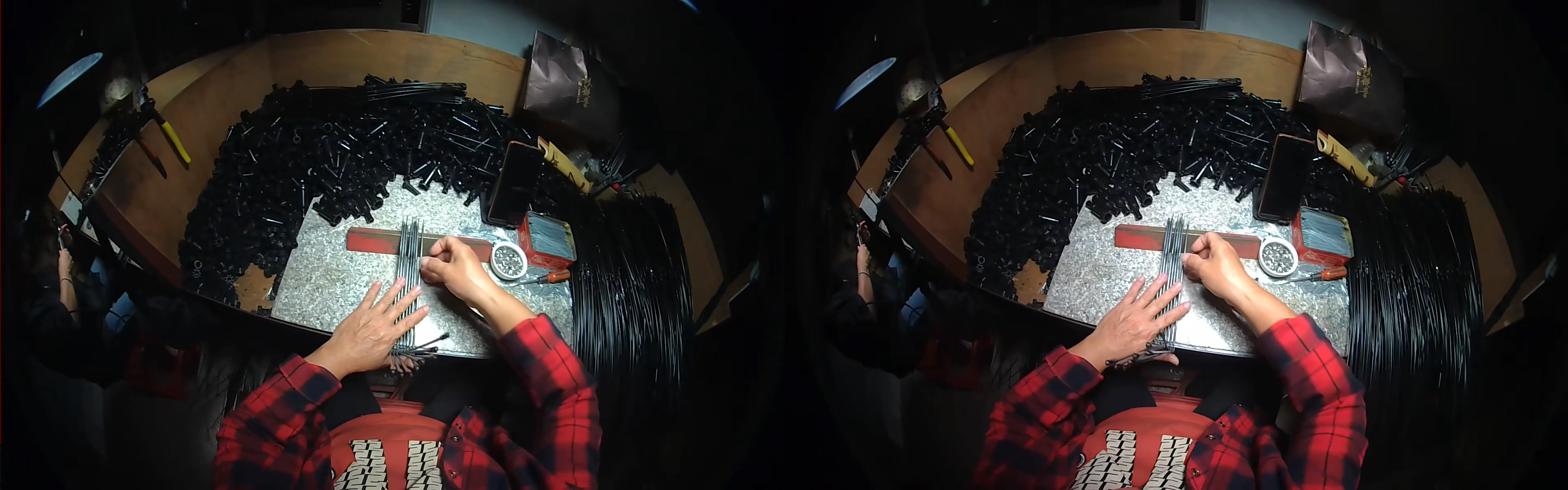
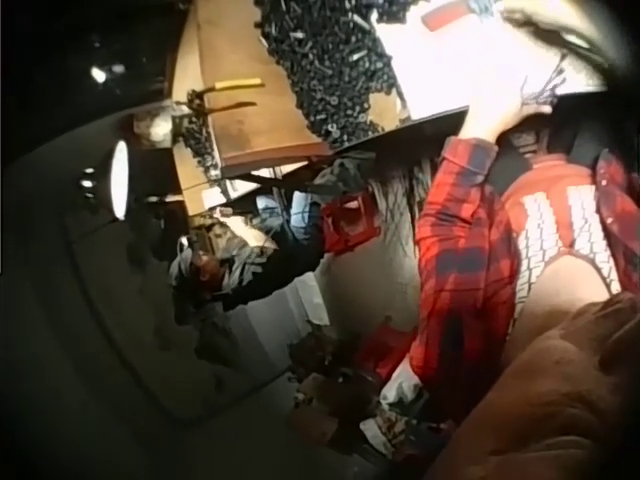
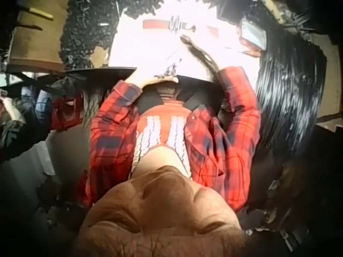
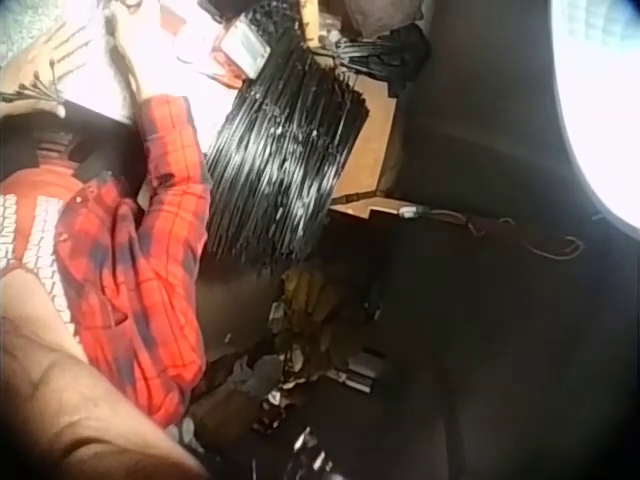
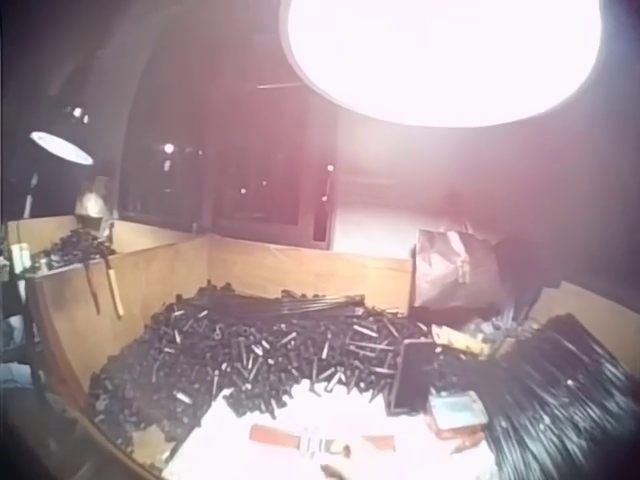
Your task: The person is measuring, cutting, and organizing bundles of thin black wires at an assembly workstation.
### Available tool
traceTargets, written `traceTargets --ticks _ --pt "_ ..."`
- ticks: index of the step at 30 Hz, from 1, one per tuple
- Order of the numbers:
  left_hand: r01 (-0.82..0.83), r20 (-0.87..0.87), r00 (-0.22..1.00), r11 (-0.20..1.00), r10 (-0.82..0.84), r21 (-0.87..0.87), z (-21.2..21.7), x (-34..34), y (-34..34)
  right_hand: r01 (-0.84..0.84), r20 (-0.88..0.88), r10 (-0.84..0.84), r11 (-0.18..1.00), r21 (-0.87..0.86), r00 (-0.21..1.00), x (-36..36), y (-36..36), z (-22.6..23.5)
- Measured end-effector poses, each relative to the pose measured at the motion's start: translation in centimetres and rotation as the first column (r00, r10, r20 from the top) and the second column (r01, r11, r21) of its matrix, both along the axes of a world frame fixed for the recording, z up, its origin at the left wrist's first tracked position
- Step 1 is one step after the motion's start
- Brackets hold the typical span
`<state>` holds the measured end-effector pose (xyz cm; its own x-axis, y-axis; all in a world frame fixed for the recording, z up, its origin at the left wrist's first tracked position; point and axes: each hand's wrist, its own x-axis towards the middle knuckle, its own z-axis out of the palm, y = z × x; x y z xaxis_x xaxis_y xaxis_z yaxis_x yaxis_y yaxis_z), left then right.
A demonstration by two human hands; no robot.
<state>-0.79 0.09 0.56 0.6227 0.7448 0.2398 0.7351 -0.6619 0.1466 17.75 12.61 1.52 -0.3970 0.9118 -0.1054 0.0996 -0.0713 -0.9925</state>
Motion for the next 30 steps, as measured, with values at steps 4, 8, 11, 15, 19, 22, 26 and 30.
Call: traceTargets --ticks 4,8,11,15,19,22,26,30 --pt "-0.007 -0.024 1.000 0.999 0.008 0.050 -0.3 -0.3 -0.1 0.020 0.077 -0.015 0.997 -0.071 0.997 -2.9 1.3 -0.3" --pt "0.004 0.028 1.000 1.000 -0.004 0.004 -0.2 -0.4 0.0 0.070 -0.023 -0.073 0.990 -0.119 0.997 -3.6 1.5 -0.4" --pt "-0.003 0.028 1.000 0.999 0.001 0.039 0.1 -0.6 -0.1 0.078 -0.098 -0.086 0.993 -0.086 0.991 -3.5 0.8 0.2" --pt "-0.001 -0.028 1.000 1.000 0.002 0.030 0.0 -0.7 -0.1 0.069 0.049 -0.071 0.997 0.046 0.996 -2.9 1.0 0.2" --pt "-0.005 -0.097 0.995 0.998 0.011 0.062 -0.3 -0.8 0.0 0.082 0.107 -0.086 0.996 0.040 0.991 -2.7 1.0 -0.3" --pt "-0.004 -0.089 0.996 0.997 0.010 0.076 -0.2 -0.7 -0.1 0.086 0.059 -0.089 0.995 0.047 0.994 -2.8 0.8 0.3" --pt "0.028 0.068 0.997 0.999 -0.025 -0.035 -0.1 -0.6 -0.2 0.051 0.103 -0.045 0.997 -0.053 0.994 -2.5 1.4 -0.3" --pt "0.025 0.028 0.999 0.999 -0.024 -0.028 0.2 -0.5 -0.2 0.043 0.174 -0.044 0.999 0.008 0.984 -2.6 1.6 -0.5"
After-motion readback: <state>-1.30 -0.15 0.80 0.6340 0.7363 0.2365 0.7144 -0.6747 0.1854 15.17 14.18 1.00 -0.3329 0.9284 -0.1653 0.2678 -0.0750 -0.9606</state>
